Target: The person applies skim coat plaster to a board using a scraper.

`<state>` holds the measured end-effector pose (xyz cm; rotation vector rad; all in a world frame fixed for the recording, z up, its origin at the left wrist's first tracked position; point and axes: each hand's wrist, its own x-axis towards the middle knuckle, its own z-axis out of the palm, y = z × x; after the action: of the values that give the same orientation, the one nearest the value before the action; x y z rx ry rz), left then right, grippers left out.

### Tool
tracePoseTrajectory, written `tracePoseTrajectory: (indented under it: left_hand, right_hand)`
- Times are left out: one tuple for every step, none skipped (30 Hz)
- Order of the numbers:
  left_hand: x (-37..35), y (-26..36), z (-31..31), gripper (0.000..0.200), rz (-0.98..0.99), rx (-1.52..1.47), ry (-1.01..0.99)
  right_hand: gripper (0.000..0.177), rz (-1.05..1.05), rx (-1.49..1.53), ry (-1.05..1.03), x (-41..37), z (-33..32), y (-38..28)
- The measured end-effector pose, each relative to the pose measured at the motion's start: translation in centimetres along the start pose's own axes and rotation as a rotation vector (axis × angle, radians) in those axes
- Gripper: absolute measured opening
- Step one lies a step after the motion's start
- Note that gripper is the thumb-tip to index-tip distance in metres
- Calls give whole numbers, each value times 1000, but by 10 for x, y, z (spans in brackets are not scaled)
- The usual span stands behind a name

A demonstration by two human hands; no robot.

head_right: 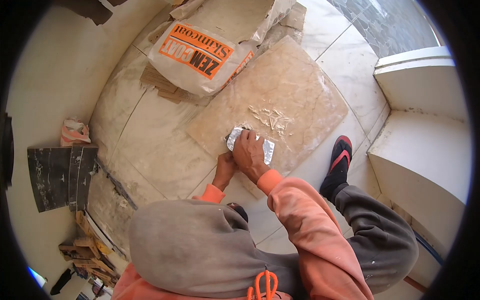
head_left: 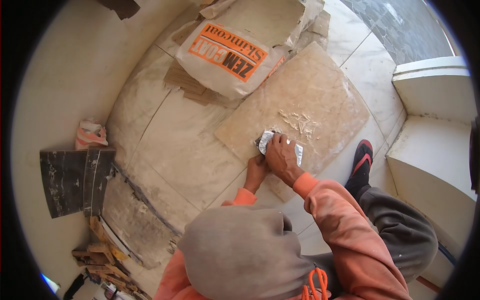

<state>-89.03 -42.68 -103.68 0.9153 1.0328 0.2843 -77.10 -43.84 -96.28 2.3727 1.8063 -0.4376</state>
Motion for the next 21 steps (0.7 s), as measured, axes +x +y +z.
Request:
tracePoseTrajectory:
  left_hand:
    - [-1,0,0,17,22,27,3]
    - [1,0,0,17,48,55,4]
    - [2,-1,0,17,73,85,2]
    - [3,-2,0,17,105,92,4]
    - [2,-4,0,17,137,96,8]
    - [1,-5,-1,17,166,99,15]
    - [1,-6,-1,18,102,35,5]
    - [3,-5,1,18,39,-27,-4]
    - [5,-4,2,18,-23,-88,-17]
    - [4,-4,2,19,-11,-30,-26]
    - [2,-3,0,19,0,28,-35]
    - [1,-2,-3,20,13,85,-38]
    - [2,-2,-2,20,10,29,-28]
    - [3,-2,3,20,6,-29,-18]
    - [3,-2,5,20,1,-85,-10]
    - [2,-2,4,20,-12,-79,-9]
    - [-1,4,4,20,-26,-73,-10]
    - [-4,9,6,20,-41,-66,-18]
    - [-1,7,5,20,-38,-24,-20]
    - [3,0,2,20,-33,17,-17]
    - [4,-3,0,21,-31,59,-12]
  right_hand:
    - [23,14,-12,-18,1,-1,-2]
    - [23,30,-26,-32,4,-2,-4]
    - [23,48,-39,-46,5,-3,-5]
    - [23,21,-64,9,2,15,-7]
    - [23,4,-65,18,1,15,-4]
    - [23,-16,-66,24,-1,15,0]
    - [23,-36,-66,31,-2,14,3]
    - [23,1,-85,88,2,13,8]
    - [23,16,-96,74,4,13,6]
    - [23,34,-110,59,5,14,2]
    - [23,53,-124,43,4,17,0]
    - [24,11,-73,65,-3,20,-2]
    - [24,8,-78,65,-3,22,1]
    - [24,7,-84,64,-5,18,5]
    - [24,6,-88,62,-7,15,9]
    - [24,51,-82,63,0,11,15]
    - [24,56,-74,40,0,12,14]
    - [24,68,-69,15,-1,12,12]
    - [24,75,-68,-5,0,11,12]
    - [25,52,-78,12,-6,21,8]
    - [24,3,-80,28,-16,23,3]
